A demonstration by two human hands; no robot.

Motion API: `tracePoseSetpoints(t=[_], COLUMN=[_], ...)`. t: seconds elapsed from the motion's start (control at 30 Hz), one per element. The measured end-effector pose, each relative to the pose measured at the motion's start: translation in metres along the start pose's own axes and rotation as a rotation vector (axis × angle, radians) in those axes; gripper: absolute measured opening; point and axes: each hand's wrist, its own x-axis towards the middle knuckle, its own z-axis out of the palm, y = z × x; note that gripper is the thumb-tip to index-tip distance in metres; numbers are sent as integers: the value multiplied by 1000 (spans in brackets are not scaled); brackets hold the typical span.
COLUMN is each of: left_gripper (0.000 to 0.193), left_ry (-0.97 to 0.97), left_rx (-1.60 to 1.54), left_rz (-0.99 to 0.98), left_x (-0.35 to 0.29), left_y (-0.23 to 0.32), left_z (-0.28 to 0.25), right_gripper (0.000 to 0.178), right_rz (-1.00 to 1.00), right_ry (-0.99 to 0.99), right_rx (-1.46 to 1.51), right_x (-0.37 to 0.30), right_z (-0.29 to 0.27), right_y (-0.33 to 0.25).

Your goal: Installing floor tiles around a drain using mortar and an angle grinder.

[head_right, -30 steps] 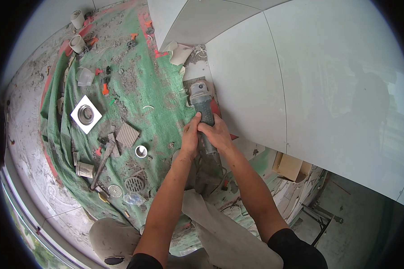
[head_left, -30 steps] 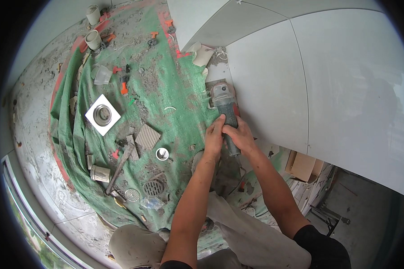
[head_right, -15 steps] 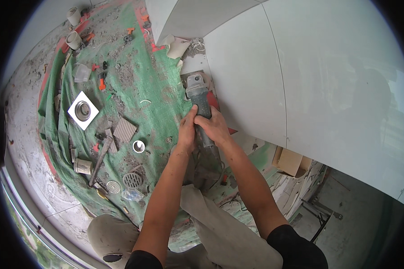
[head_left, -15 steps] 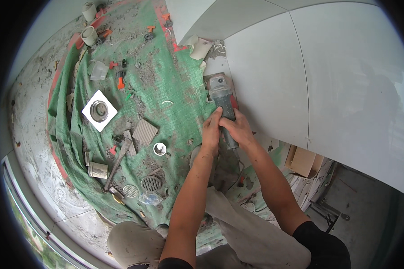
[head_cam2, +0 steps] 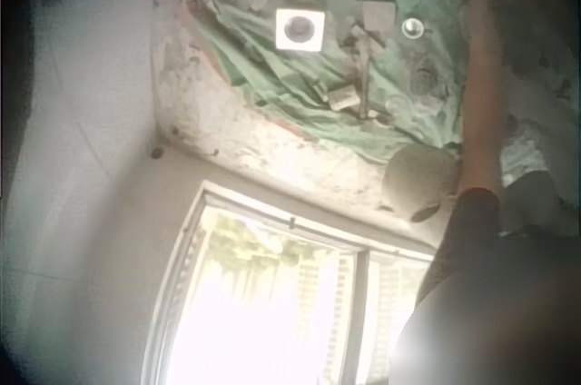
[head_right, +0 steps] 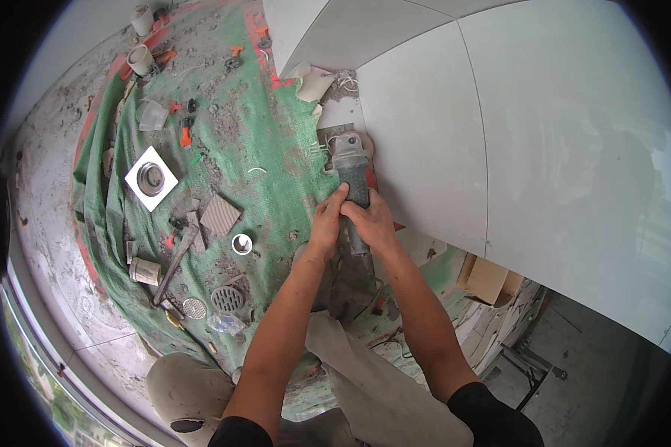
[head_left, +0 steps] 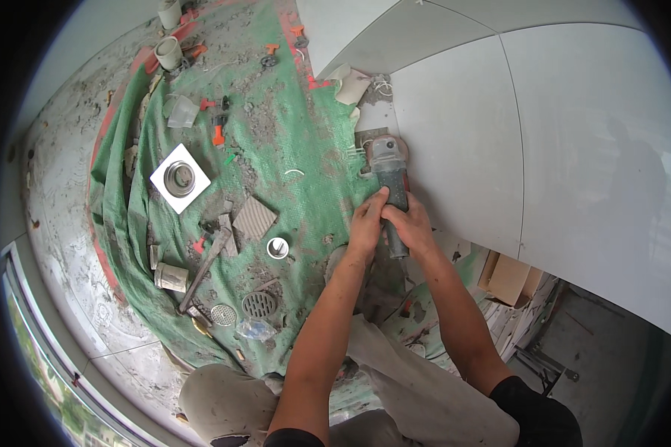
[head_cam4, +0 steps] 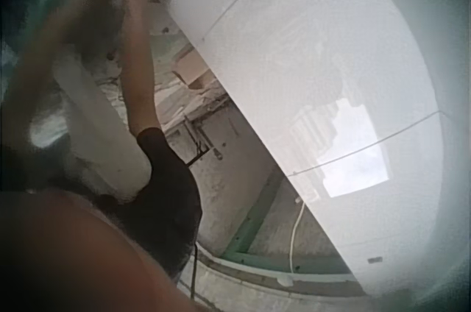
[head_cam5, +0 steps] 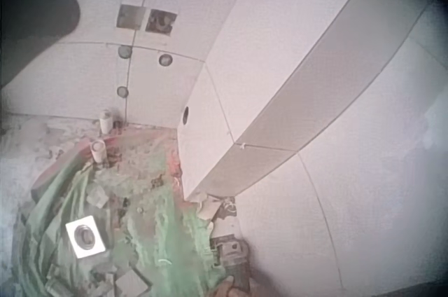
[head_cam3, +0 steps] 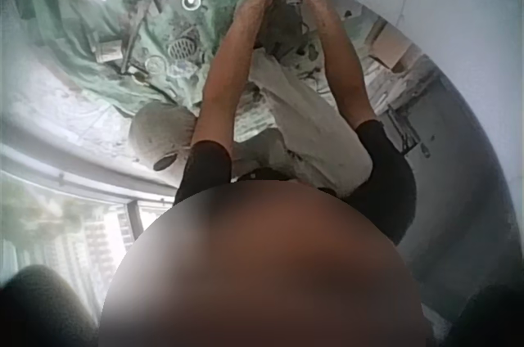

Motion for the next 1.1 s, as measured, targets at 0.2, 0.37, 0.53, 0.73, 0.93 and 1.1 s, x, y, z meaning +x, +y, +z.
tracePoseSetpoints(t=[0.2, 0.37, 0.53, 0.73, 0.93, 1.1], left_gripper=[49, 49, 49, 52, 53, 52], left_ry=[3, 9, 34, 23, 43, 34], left_rx=[-30, -46, -36, -36, -26, -53], left_rz=[36, 95, 52, 50, 19, 33], left_x=[3, 9, 8, 5, 4, 9], left_y=[-4, -9, -10, -5, -2, -9], left_z=[2, 3, -4, 4, 2, 2], right_gripper=[41, 40, 40, 39, 40, 39], right_rz=[29, 4, -41, -25, -50, -42], right_ry=[-12, 17, 4, 8, 34, 49], right_rx=[-23, -43, -55, -67, -111, -132], right_x=[0, 3, 8, 8, 12, 14], right_z=[1, 1, 4, -1, -1, -1], right_y=[-10, -2, 11, 8, 15, 14])
